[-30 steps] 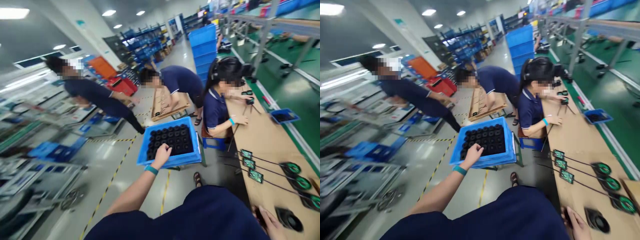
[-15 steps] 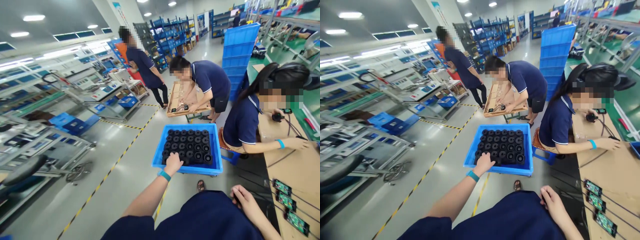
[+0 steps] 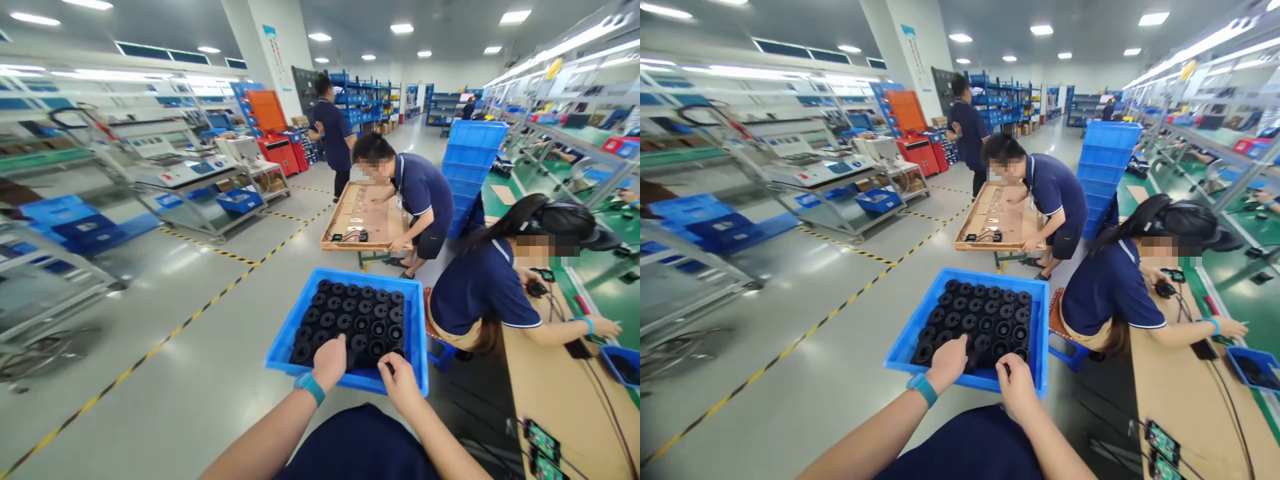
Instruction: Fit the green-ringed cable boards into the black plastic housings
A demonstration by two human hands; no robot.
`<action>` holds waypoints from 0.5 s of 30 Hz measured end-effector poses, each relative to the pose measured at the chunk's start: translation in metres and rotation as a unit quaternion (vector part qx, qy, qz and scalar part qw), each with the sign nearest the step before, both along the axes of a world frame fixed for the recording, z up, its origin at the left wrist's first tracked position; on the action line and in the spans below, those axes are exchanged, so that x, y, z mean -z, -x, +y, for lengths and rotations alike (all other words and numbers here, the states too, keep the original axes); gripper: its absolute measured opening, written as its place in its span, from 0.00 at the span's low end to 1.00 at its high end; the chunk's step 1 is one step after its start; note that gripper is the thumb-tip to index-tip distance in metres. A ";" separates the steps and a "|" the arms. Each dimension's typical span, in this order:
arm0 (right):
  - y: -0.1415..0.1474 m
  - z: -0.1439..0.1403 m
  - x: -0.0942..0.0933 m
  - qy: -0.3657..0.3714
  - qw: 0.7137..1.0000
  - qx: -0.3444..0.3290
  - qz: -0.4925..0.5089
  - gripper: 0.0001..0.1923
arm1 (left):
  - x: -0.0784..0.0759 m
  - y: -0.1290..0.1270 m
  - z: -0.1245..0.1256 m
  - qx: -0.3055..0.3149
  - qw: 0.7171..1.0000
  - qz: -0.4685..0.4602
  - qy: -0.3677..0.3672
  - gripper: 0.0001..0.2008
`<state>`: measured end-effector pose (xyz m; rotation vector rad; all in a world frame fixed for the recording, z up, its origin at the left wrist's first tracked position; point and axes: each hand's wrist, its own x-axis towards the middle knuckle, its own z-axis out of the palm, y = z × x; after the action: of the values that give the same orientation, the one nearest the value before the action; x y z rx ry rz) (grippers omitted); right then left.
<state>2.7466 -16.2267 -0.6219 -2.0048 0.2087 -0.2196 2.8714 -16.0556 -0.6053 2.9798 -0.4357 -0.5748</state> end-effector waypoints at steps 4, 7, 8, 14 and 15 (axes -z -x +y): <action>0.021 -0.008 0.004 -0.004 0.999 0.036 -0.002 0.11 | 0.006 0.002 0.001 -0.024 1.000 0.000 0.004 0.23; 0.044 -0.016 -0.002 -0.027 0.998 0.051 0.013 0.12 | 0.009 0.001 0.001 -0.044 0.999 -0.005 0.003 0.25; 0.052 -0.020 -0.005 -0.037 0.998 0.056 0.018 0.13 | 0.008 0.000 0.002 -0.049 0.999 -0.006 0.003 0.24; 0.107 -0.058 -0.010 -0.097 0.987 0.127 0.030 0.18 | -0.012 -0.012 0.017 -0.051 0.998 -0.022 0.033 0.16; 0.114 -0.064 -0.009 -0.110 0.984 0.136 0.036 0.19 | -0.019 -0.012 0.020 -0.051 0.997 -0.030 0.044 0.15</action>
<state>2.6329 -16.2906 -0.6131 -1.7617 0.5320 -0.2854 2.8837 -16.0352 -0.5865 2.9204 -0.3034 -0.4455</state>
